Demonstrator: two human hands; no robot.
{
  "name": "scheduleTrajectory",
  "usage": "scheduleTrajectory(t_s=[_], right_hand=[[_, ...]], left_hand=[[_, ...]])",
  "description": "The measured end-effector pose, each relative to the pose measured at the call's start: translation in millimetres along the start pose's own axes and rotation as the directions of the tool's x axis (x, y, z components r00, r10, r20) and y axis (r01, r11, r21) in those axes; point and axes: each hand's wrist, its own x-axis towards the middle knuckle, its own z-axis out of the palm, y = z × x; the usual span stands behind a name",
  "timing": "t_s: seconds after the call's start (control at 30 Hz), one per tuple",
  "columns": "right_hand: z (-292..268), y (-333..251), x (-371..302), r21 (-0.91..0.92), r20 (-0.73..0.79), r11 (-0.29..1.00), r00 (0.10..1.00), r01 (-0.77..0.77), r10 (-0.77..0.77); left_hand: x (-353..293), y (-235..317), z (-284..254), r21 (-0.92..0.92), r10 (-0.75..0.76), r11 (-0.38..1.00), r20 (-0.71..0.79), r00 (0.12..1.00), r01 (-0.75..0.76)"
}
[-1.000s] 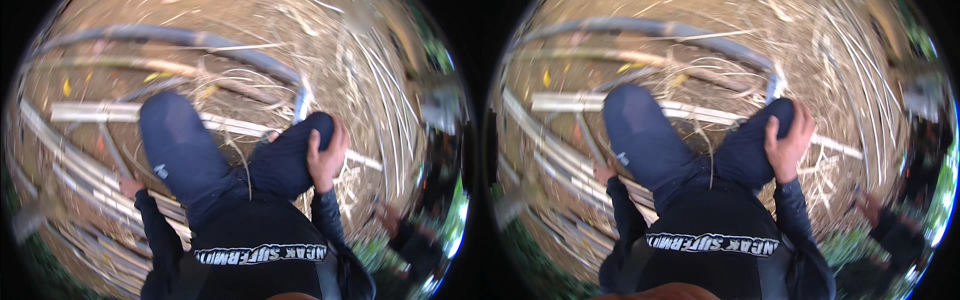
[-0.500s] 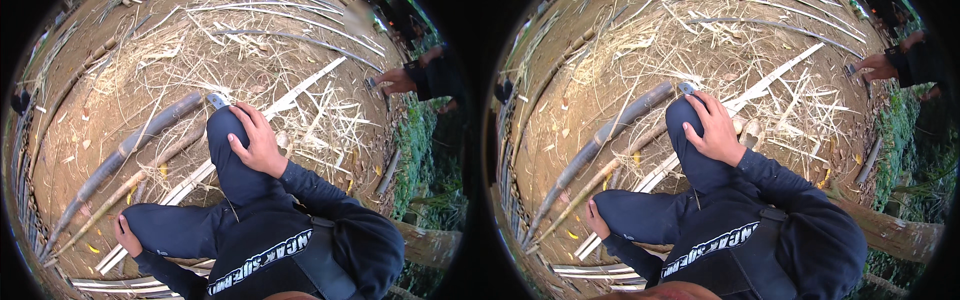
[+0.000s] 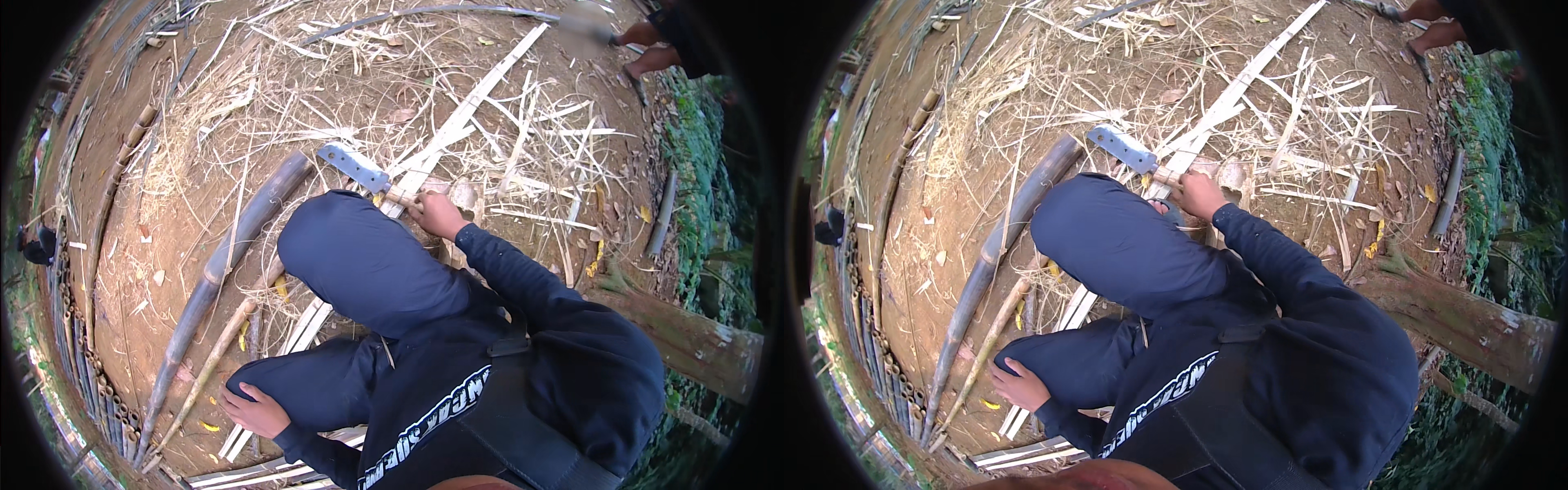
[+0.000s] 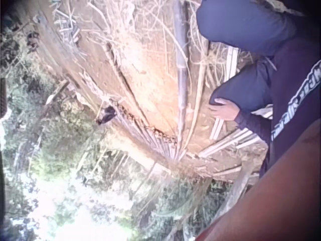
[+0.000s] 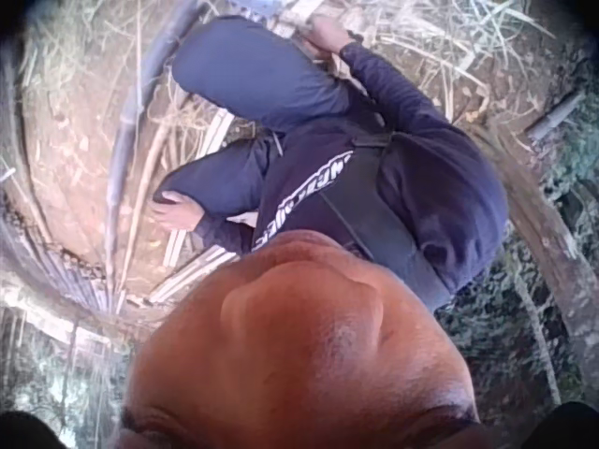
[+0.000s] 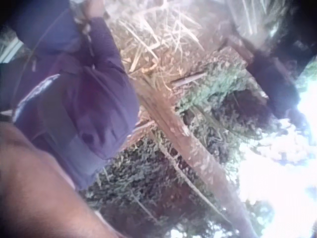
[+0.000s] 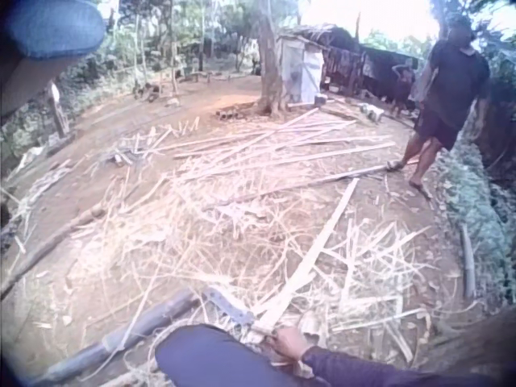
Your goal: The person uses a large blade to shave and smooth the outer surface of long bamboo strips while sitting on the ground in an outdoor workshop area.
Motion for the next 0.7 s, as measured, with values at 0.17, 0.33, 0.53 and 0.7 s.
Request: scheduleTrajectory(t_s=[0.17,0.33,0.53,0.7], right_hand=[[39,32,7,-0.295,0.023,0.954,0.997,-0.057,0.067],[51,23,19,-0.453,0.154,0.891,0.987,0.037,0.038],[68,34,52,-0.455,0.209,0.886,0.978,0.086,0.012],[45,16,50,-0.449,0.228,0.891,0.973,0.074,0.033]], left_hand=[[-14,5,-12,0.004,-0.025,1.0,-0.052,0.998,0.026],[-16,9,-20,-0.053,-0.06,0.997,-0.05,0.997,0.057],[-11,19,-22,-0.04,-0.093,0.995,-0.033,0.995,0.091],[-5,22,-15,0.031,-0.058,0.998,-0.063,0.996,0.06]])
